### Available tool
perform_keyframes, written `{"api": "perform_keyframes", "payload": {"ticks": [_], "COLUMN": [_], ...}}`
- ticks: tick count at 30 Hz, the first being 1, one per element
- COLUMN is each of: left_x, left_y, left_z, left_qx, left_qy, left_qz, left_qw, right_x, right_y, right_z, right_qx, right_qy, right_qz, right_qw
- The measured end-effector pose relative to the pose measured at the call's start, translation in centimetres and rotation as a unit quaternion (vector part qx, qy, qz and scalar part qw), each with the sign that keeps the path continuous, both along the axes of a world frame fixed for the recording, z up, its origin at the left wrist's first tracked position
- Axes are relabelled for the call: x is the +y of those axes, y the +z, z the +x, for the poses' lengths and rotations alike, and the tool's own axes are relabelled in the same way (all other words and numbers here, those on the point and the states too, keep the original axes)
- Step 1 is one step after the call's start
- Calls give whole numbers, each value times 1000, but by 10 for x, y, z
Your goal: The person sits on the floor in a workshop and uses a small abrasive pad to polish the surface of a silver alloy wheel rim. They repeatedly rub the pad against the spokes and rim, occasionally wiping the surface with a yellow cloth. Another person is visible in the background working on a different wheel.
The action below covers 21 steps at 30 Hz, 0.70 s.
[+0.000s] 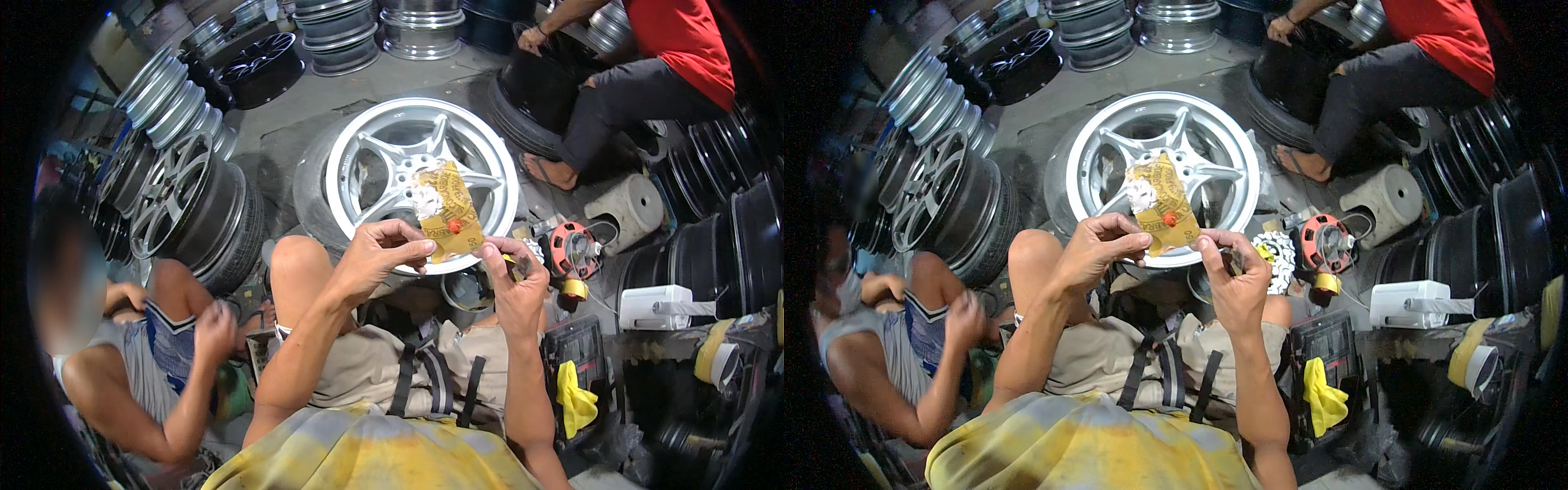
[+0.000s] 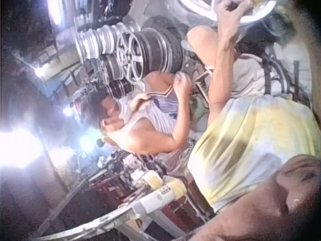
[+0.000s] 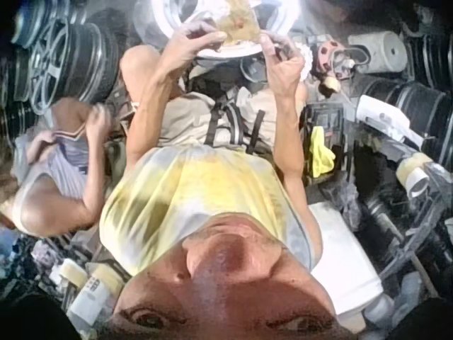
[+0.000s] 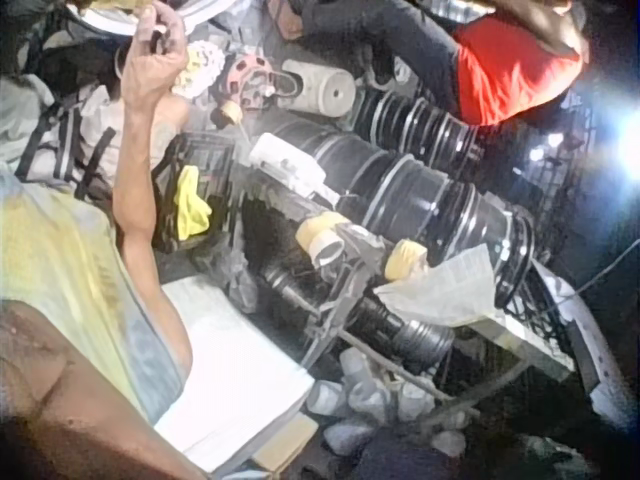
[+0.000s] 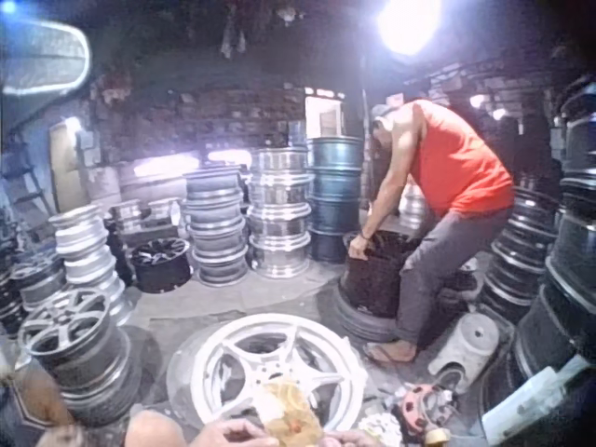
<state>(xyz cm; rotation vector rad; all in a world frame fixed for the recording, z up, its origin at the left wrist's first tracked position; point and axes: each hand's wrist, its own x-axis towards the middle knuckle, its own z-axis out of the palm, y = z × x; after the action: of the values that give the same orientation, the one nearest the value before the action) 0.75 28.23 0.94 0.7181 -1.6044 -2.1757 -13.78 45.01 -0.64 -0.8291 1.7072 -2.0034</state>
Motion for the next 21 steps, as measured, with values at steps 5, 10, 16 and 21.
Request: {"api": "perform_keyframes", "payload": {"ticks": [5,10,16,21], "left_x": [6,14,21,24], "left_y": [11,6,14,24], "left_z": [2,10,17,23], "left_qx": [-60,-77,-49,-25], "left_qy": [-90,-109,-93,-52], "left_qz": [-56,-143,-183,-154], "left_qw": [993,981,978,986], "right_x": [22,73,158,215], "right_y": [-6,-23,-46,-68], "right_z": [-9,-39,-100,-143], "right_qx": [-51,-73,-38,-5], "right_qy": [-7,-74,-240,-309], "right_qz": [21,52,136,222], "right_qw": [998,993,960,925]}}
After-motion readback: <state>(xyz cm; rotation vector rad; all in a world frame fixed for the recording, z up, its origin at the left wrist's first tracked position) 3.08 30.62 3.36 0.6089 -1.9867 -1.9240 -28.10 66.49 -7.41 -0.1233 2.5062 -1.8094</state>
